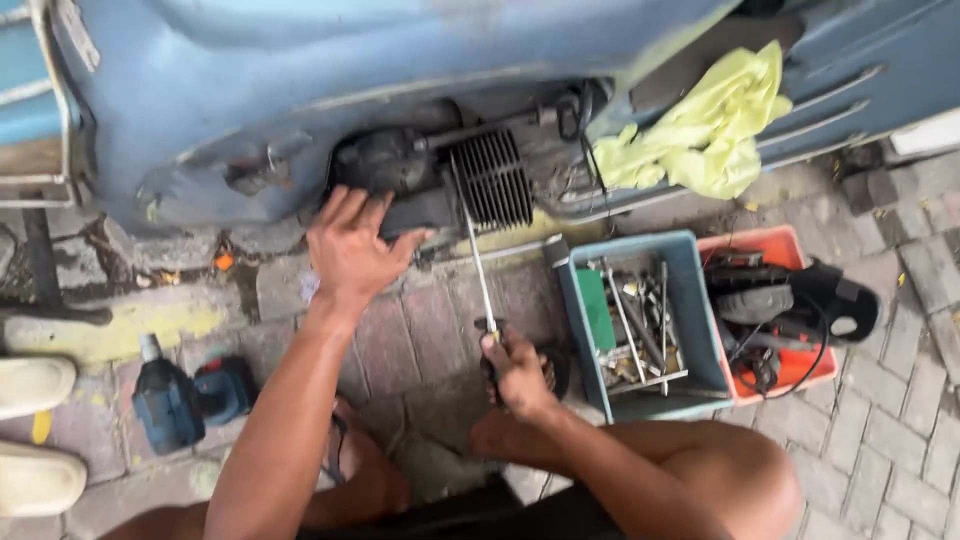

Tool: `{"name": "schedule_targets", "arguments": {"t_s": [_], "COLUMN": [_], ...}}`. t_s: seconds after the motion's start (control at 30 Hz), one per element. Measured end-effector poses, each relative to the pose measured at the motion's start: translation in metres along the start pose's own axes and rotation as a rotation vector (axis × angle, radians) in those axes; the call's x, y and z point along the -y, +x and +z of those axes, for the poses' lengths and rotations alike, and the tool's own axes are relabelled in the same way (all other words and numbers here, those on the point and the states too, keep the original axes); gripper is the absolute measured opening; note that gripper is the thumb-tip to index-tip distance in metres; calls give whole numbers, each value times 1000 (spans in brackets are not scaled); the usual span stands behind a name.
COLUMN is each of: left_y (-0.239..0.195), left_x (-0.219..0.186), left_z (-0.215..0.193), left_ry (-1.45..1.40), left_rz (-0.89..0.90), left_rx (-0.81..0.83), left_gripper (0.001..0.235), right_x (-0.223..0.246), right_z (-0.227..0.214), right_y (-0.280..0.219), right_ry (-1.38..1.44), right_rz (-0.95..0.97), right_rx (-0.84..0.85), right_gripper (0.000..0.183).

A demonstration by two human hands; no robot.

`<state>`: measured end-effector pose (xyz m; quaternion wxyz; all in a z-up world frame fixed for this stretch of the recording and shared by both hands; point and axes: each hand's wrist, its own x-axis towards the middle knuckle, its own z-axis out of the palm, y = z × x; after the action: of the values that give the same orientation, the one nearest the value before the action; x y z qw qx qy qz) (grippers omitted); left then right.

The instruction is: A person is performing maintenance on a vintage scooter engine, using a screwdriver to adjust or remove components while sitting on the ground.

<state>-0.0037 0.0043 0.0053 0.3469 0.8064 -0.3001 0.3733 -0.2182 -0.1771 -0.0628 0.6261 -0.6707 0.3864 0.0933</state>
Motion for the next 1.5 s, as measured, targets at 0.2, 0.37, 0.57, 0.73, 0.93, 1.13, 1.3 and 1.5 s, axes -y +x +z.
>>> {"name": "schedule_targets", "arguments": {"t_s": [0.2, 0.37, 0.57, 0.73, 0.93, 1.13, 1.3, 1.5], "left_y": [2, 0, 9, 1, -3, 7, 1, 2], "left_x": [-3, 0, -12, 0, 2, -2, 7, 6], "left_z": [6, 11, -7, 0, 2, -4, 1, 4], "left_ry": [56, 30, -65, 130, 150, -46, -15, -11], "left_rz": [-75, -48, -20, 49, 30, 31, 66, 63], "left_rx": [47, -3, 1, 29, 22, -50, -20, -63], "left_gripper": [63, 65, 52, 72, 68, 56, 55, 55], "right_x": [5, 21, 13, -42, -11, 33, 55, 55], "right_z": [21, 20, -11, -28, -21, -3, -30, -11], "right_y": [-10, -18, 8, -64, -72, -42, -18, -30], "right_ry": [328, 480, 121, -312, -37, 40, -141, 20], "right_rz": [-190, -115, -238, -196, 105, 58, 24, 107], "right_rx": [63, 139, 156, 62, 91, 50, 149, 83], "right_gripper": [20, 35, 24, 38, 31, 37, 59, 31]}}
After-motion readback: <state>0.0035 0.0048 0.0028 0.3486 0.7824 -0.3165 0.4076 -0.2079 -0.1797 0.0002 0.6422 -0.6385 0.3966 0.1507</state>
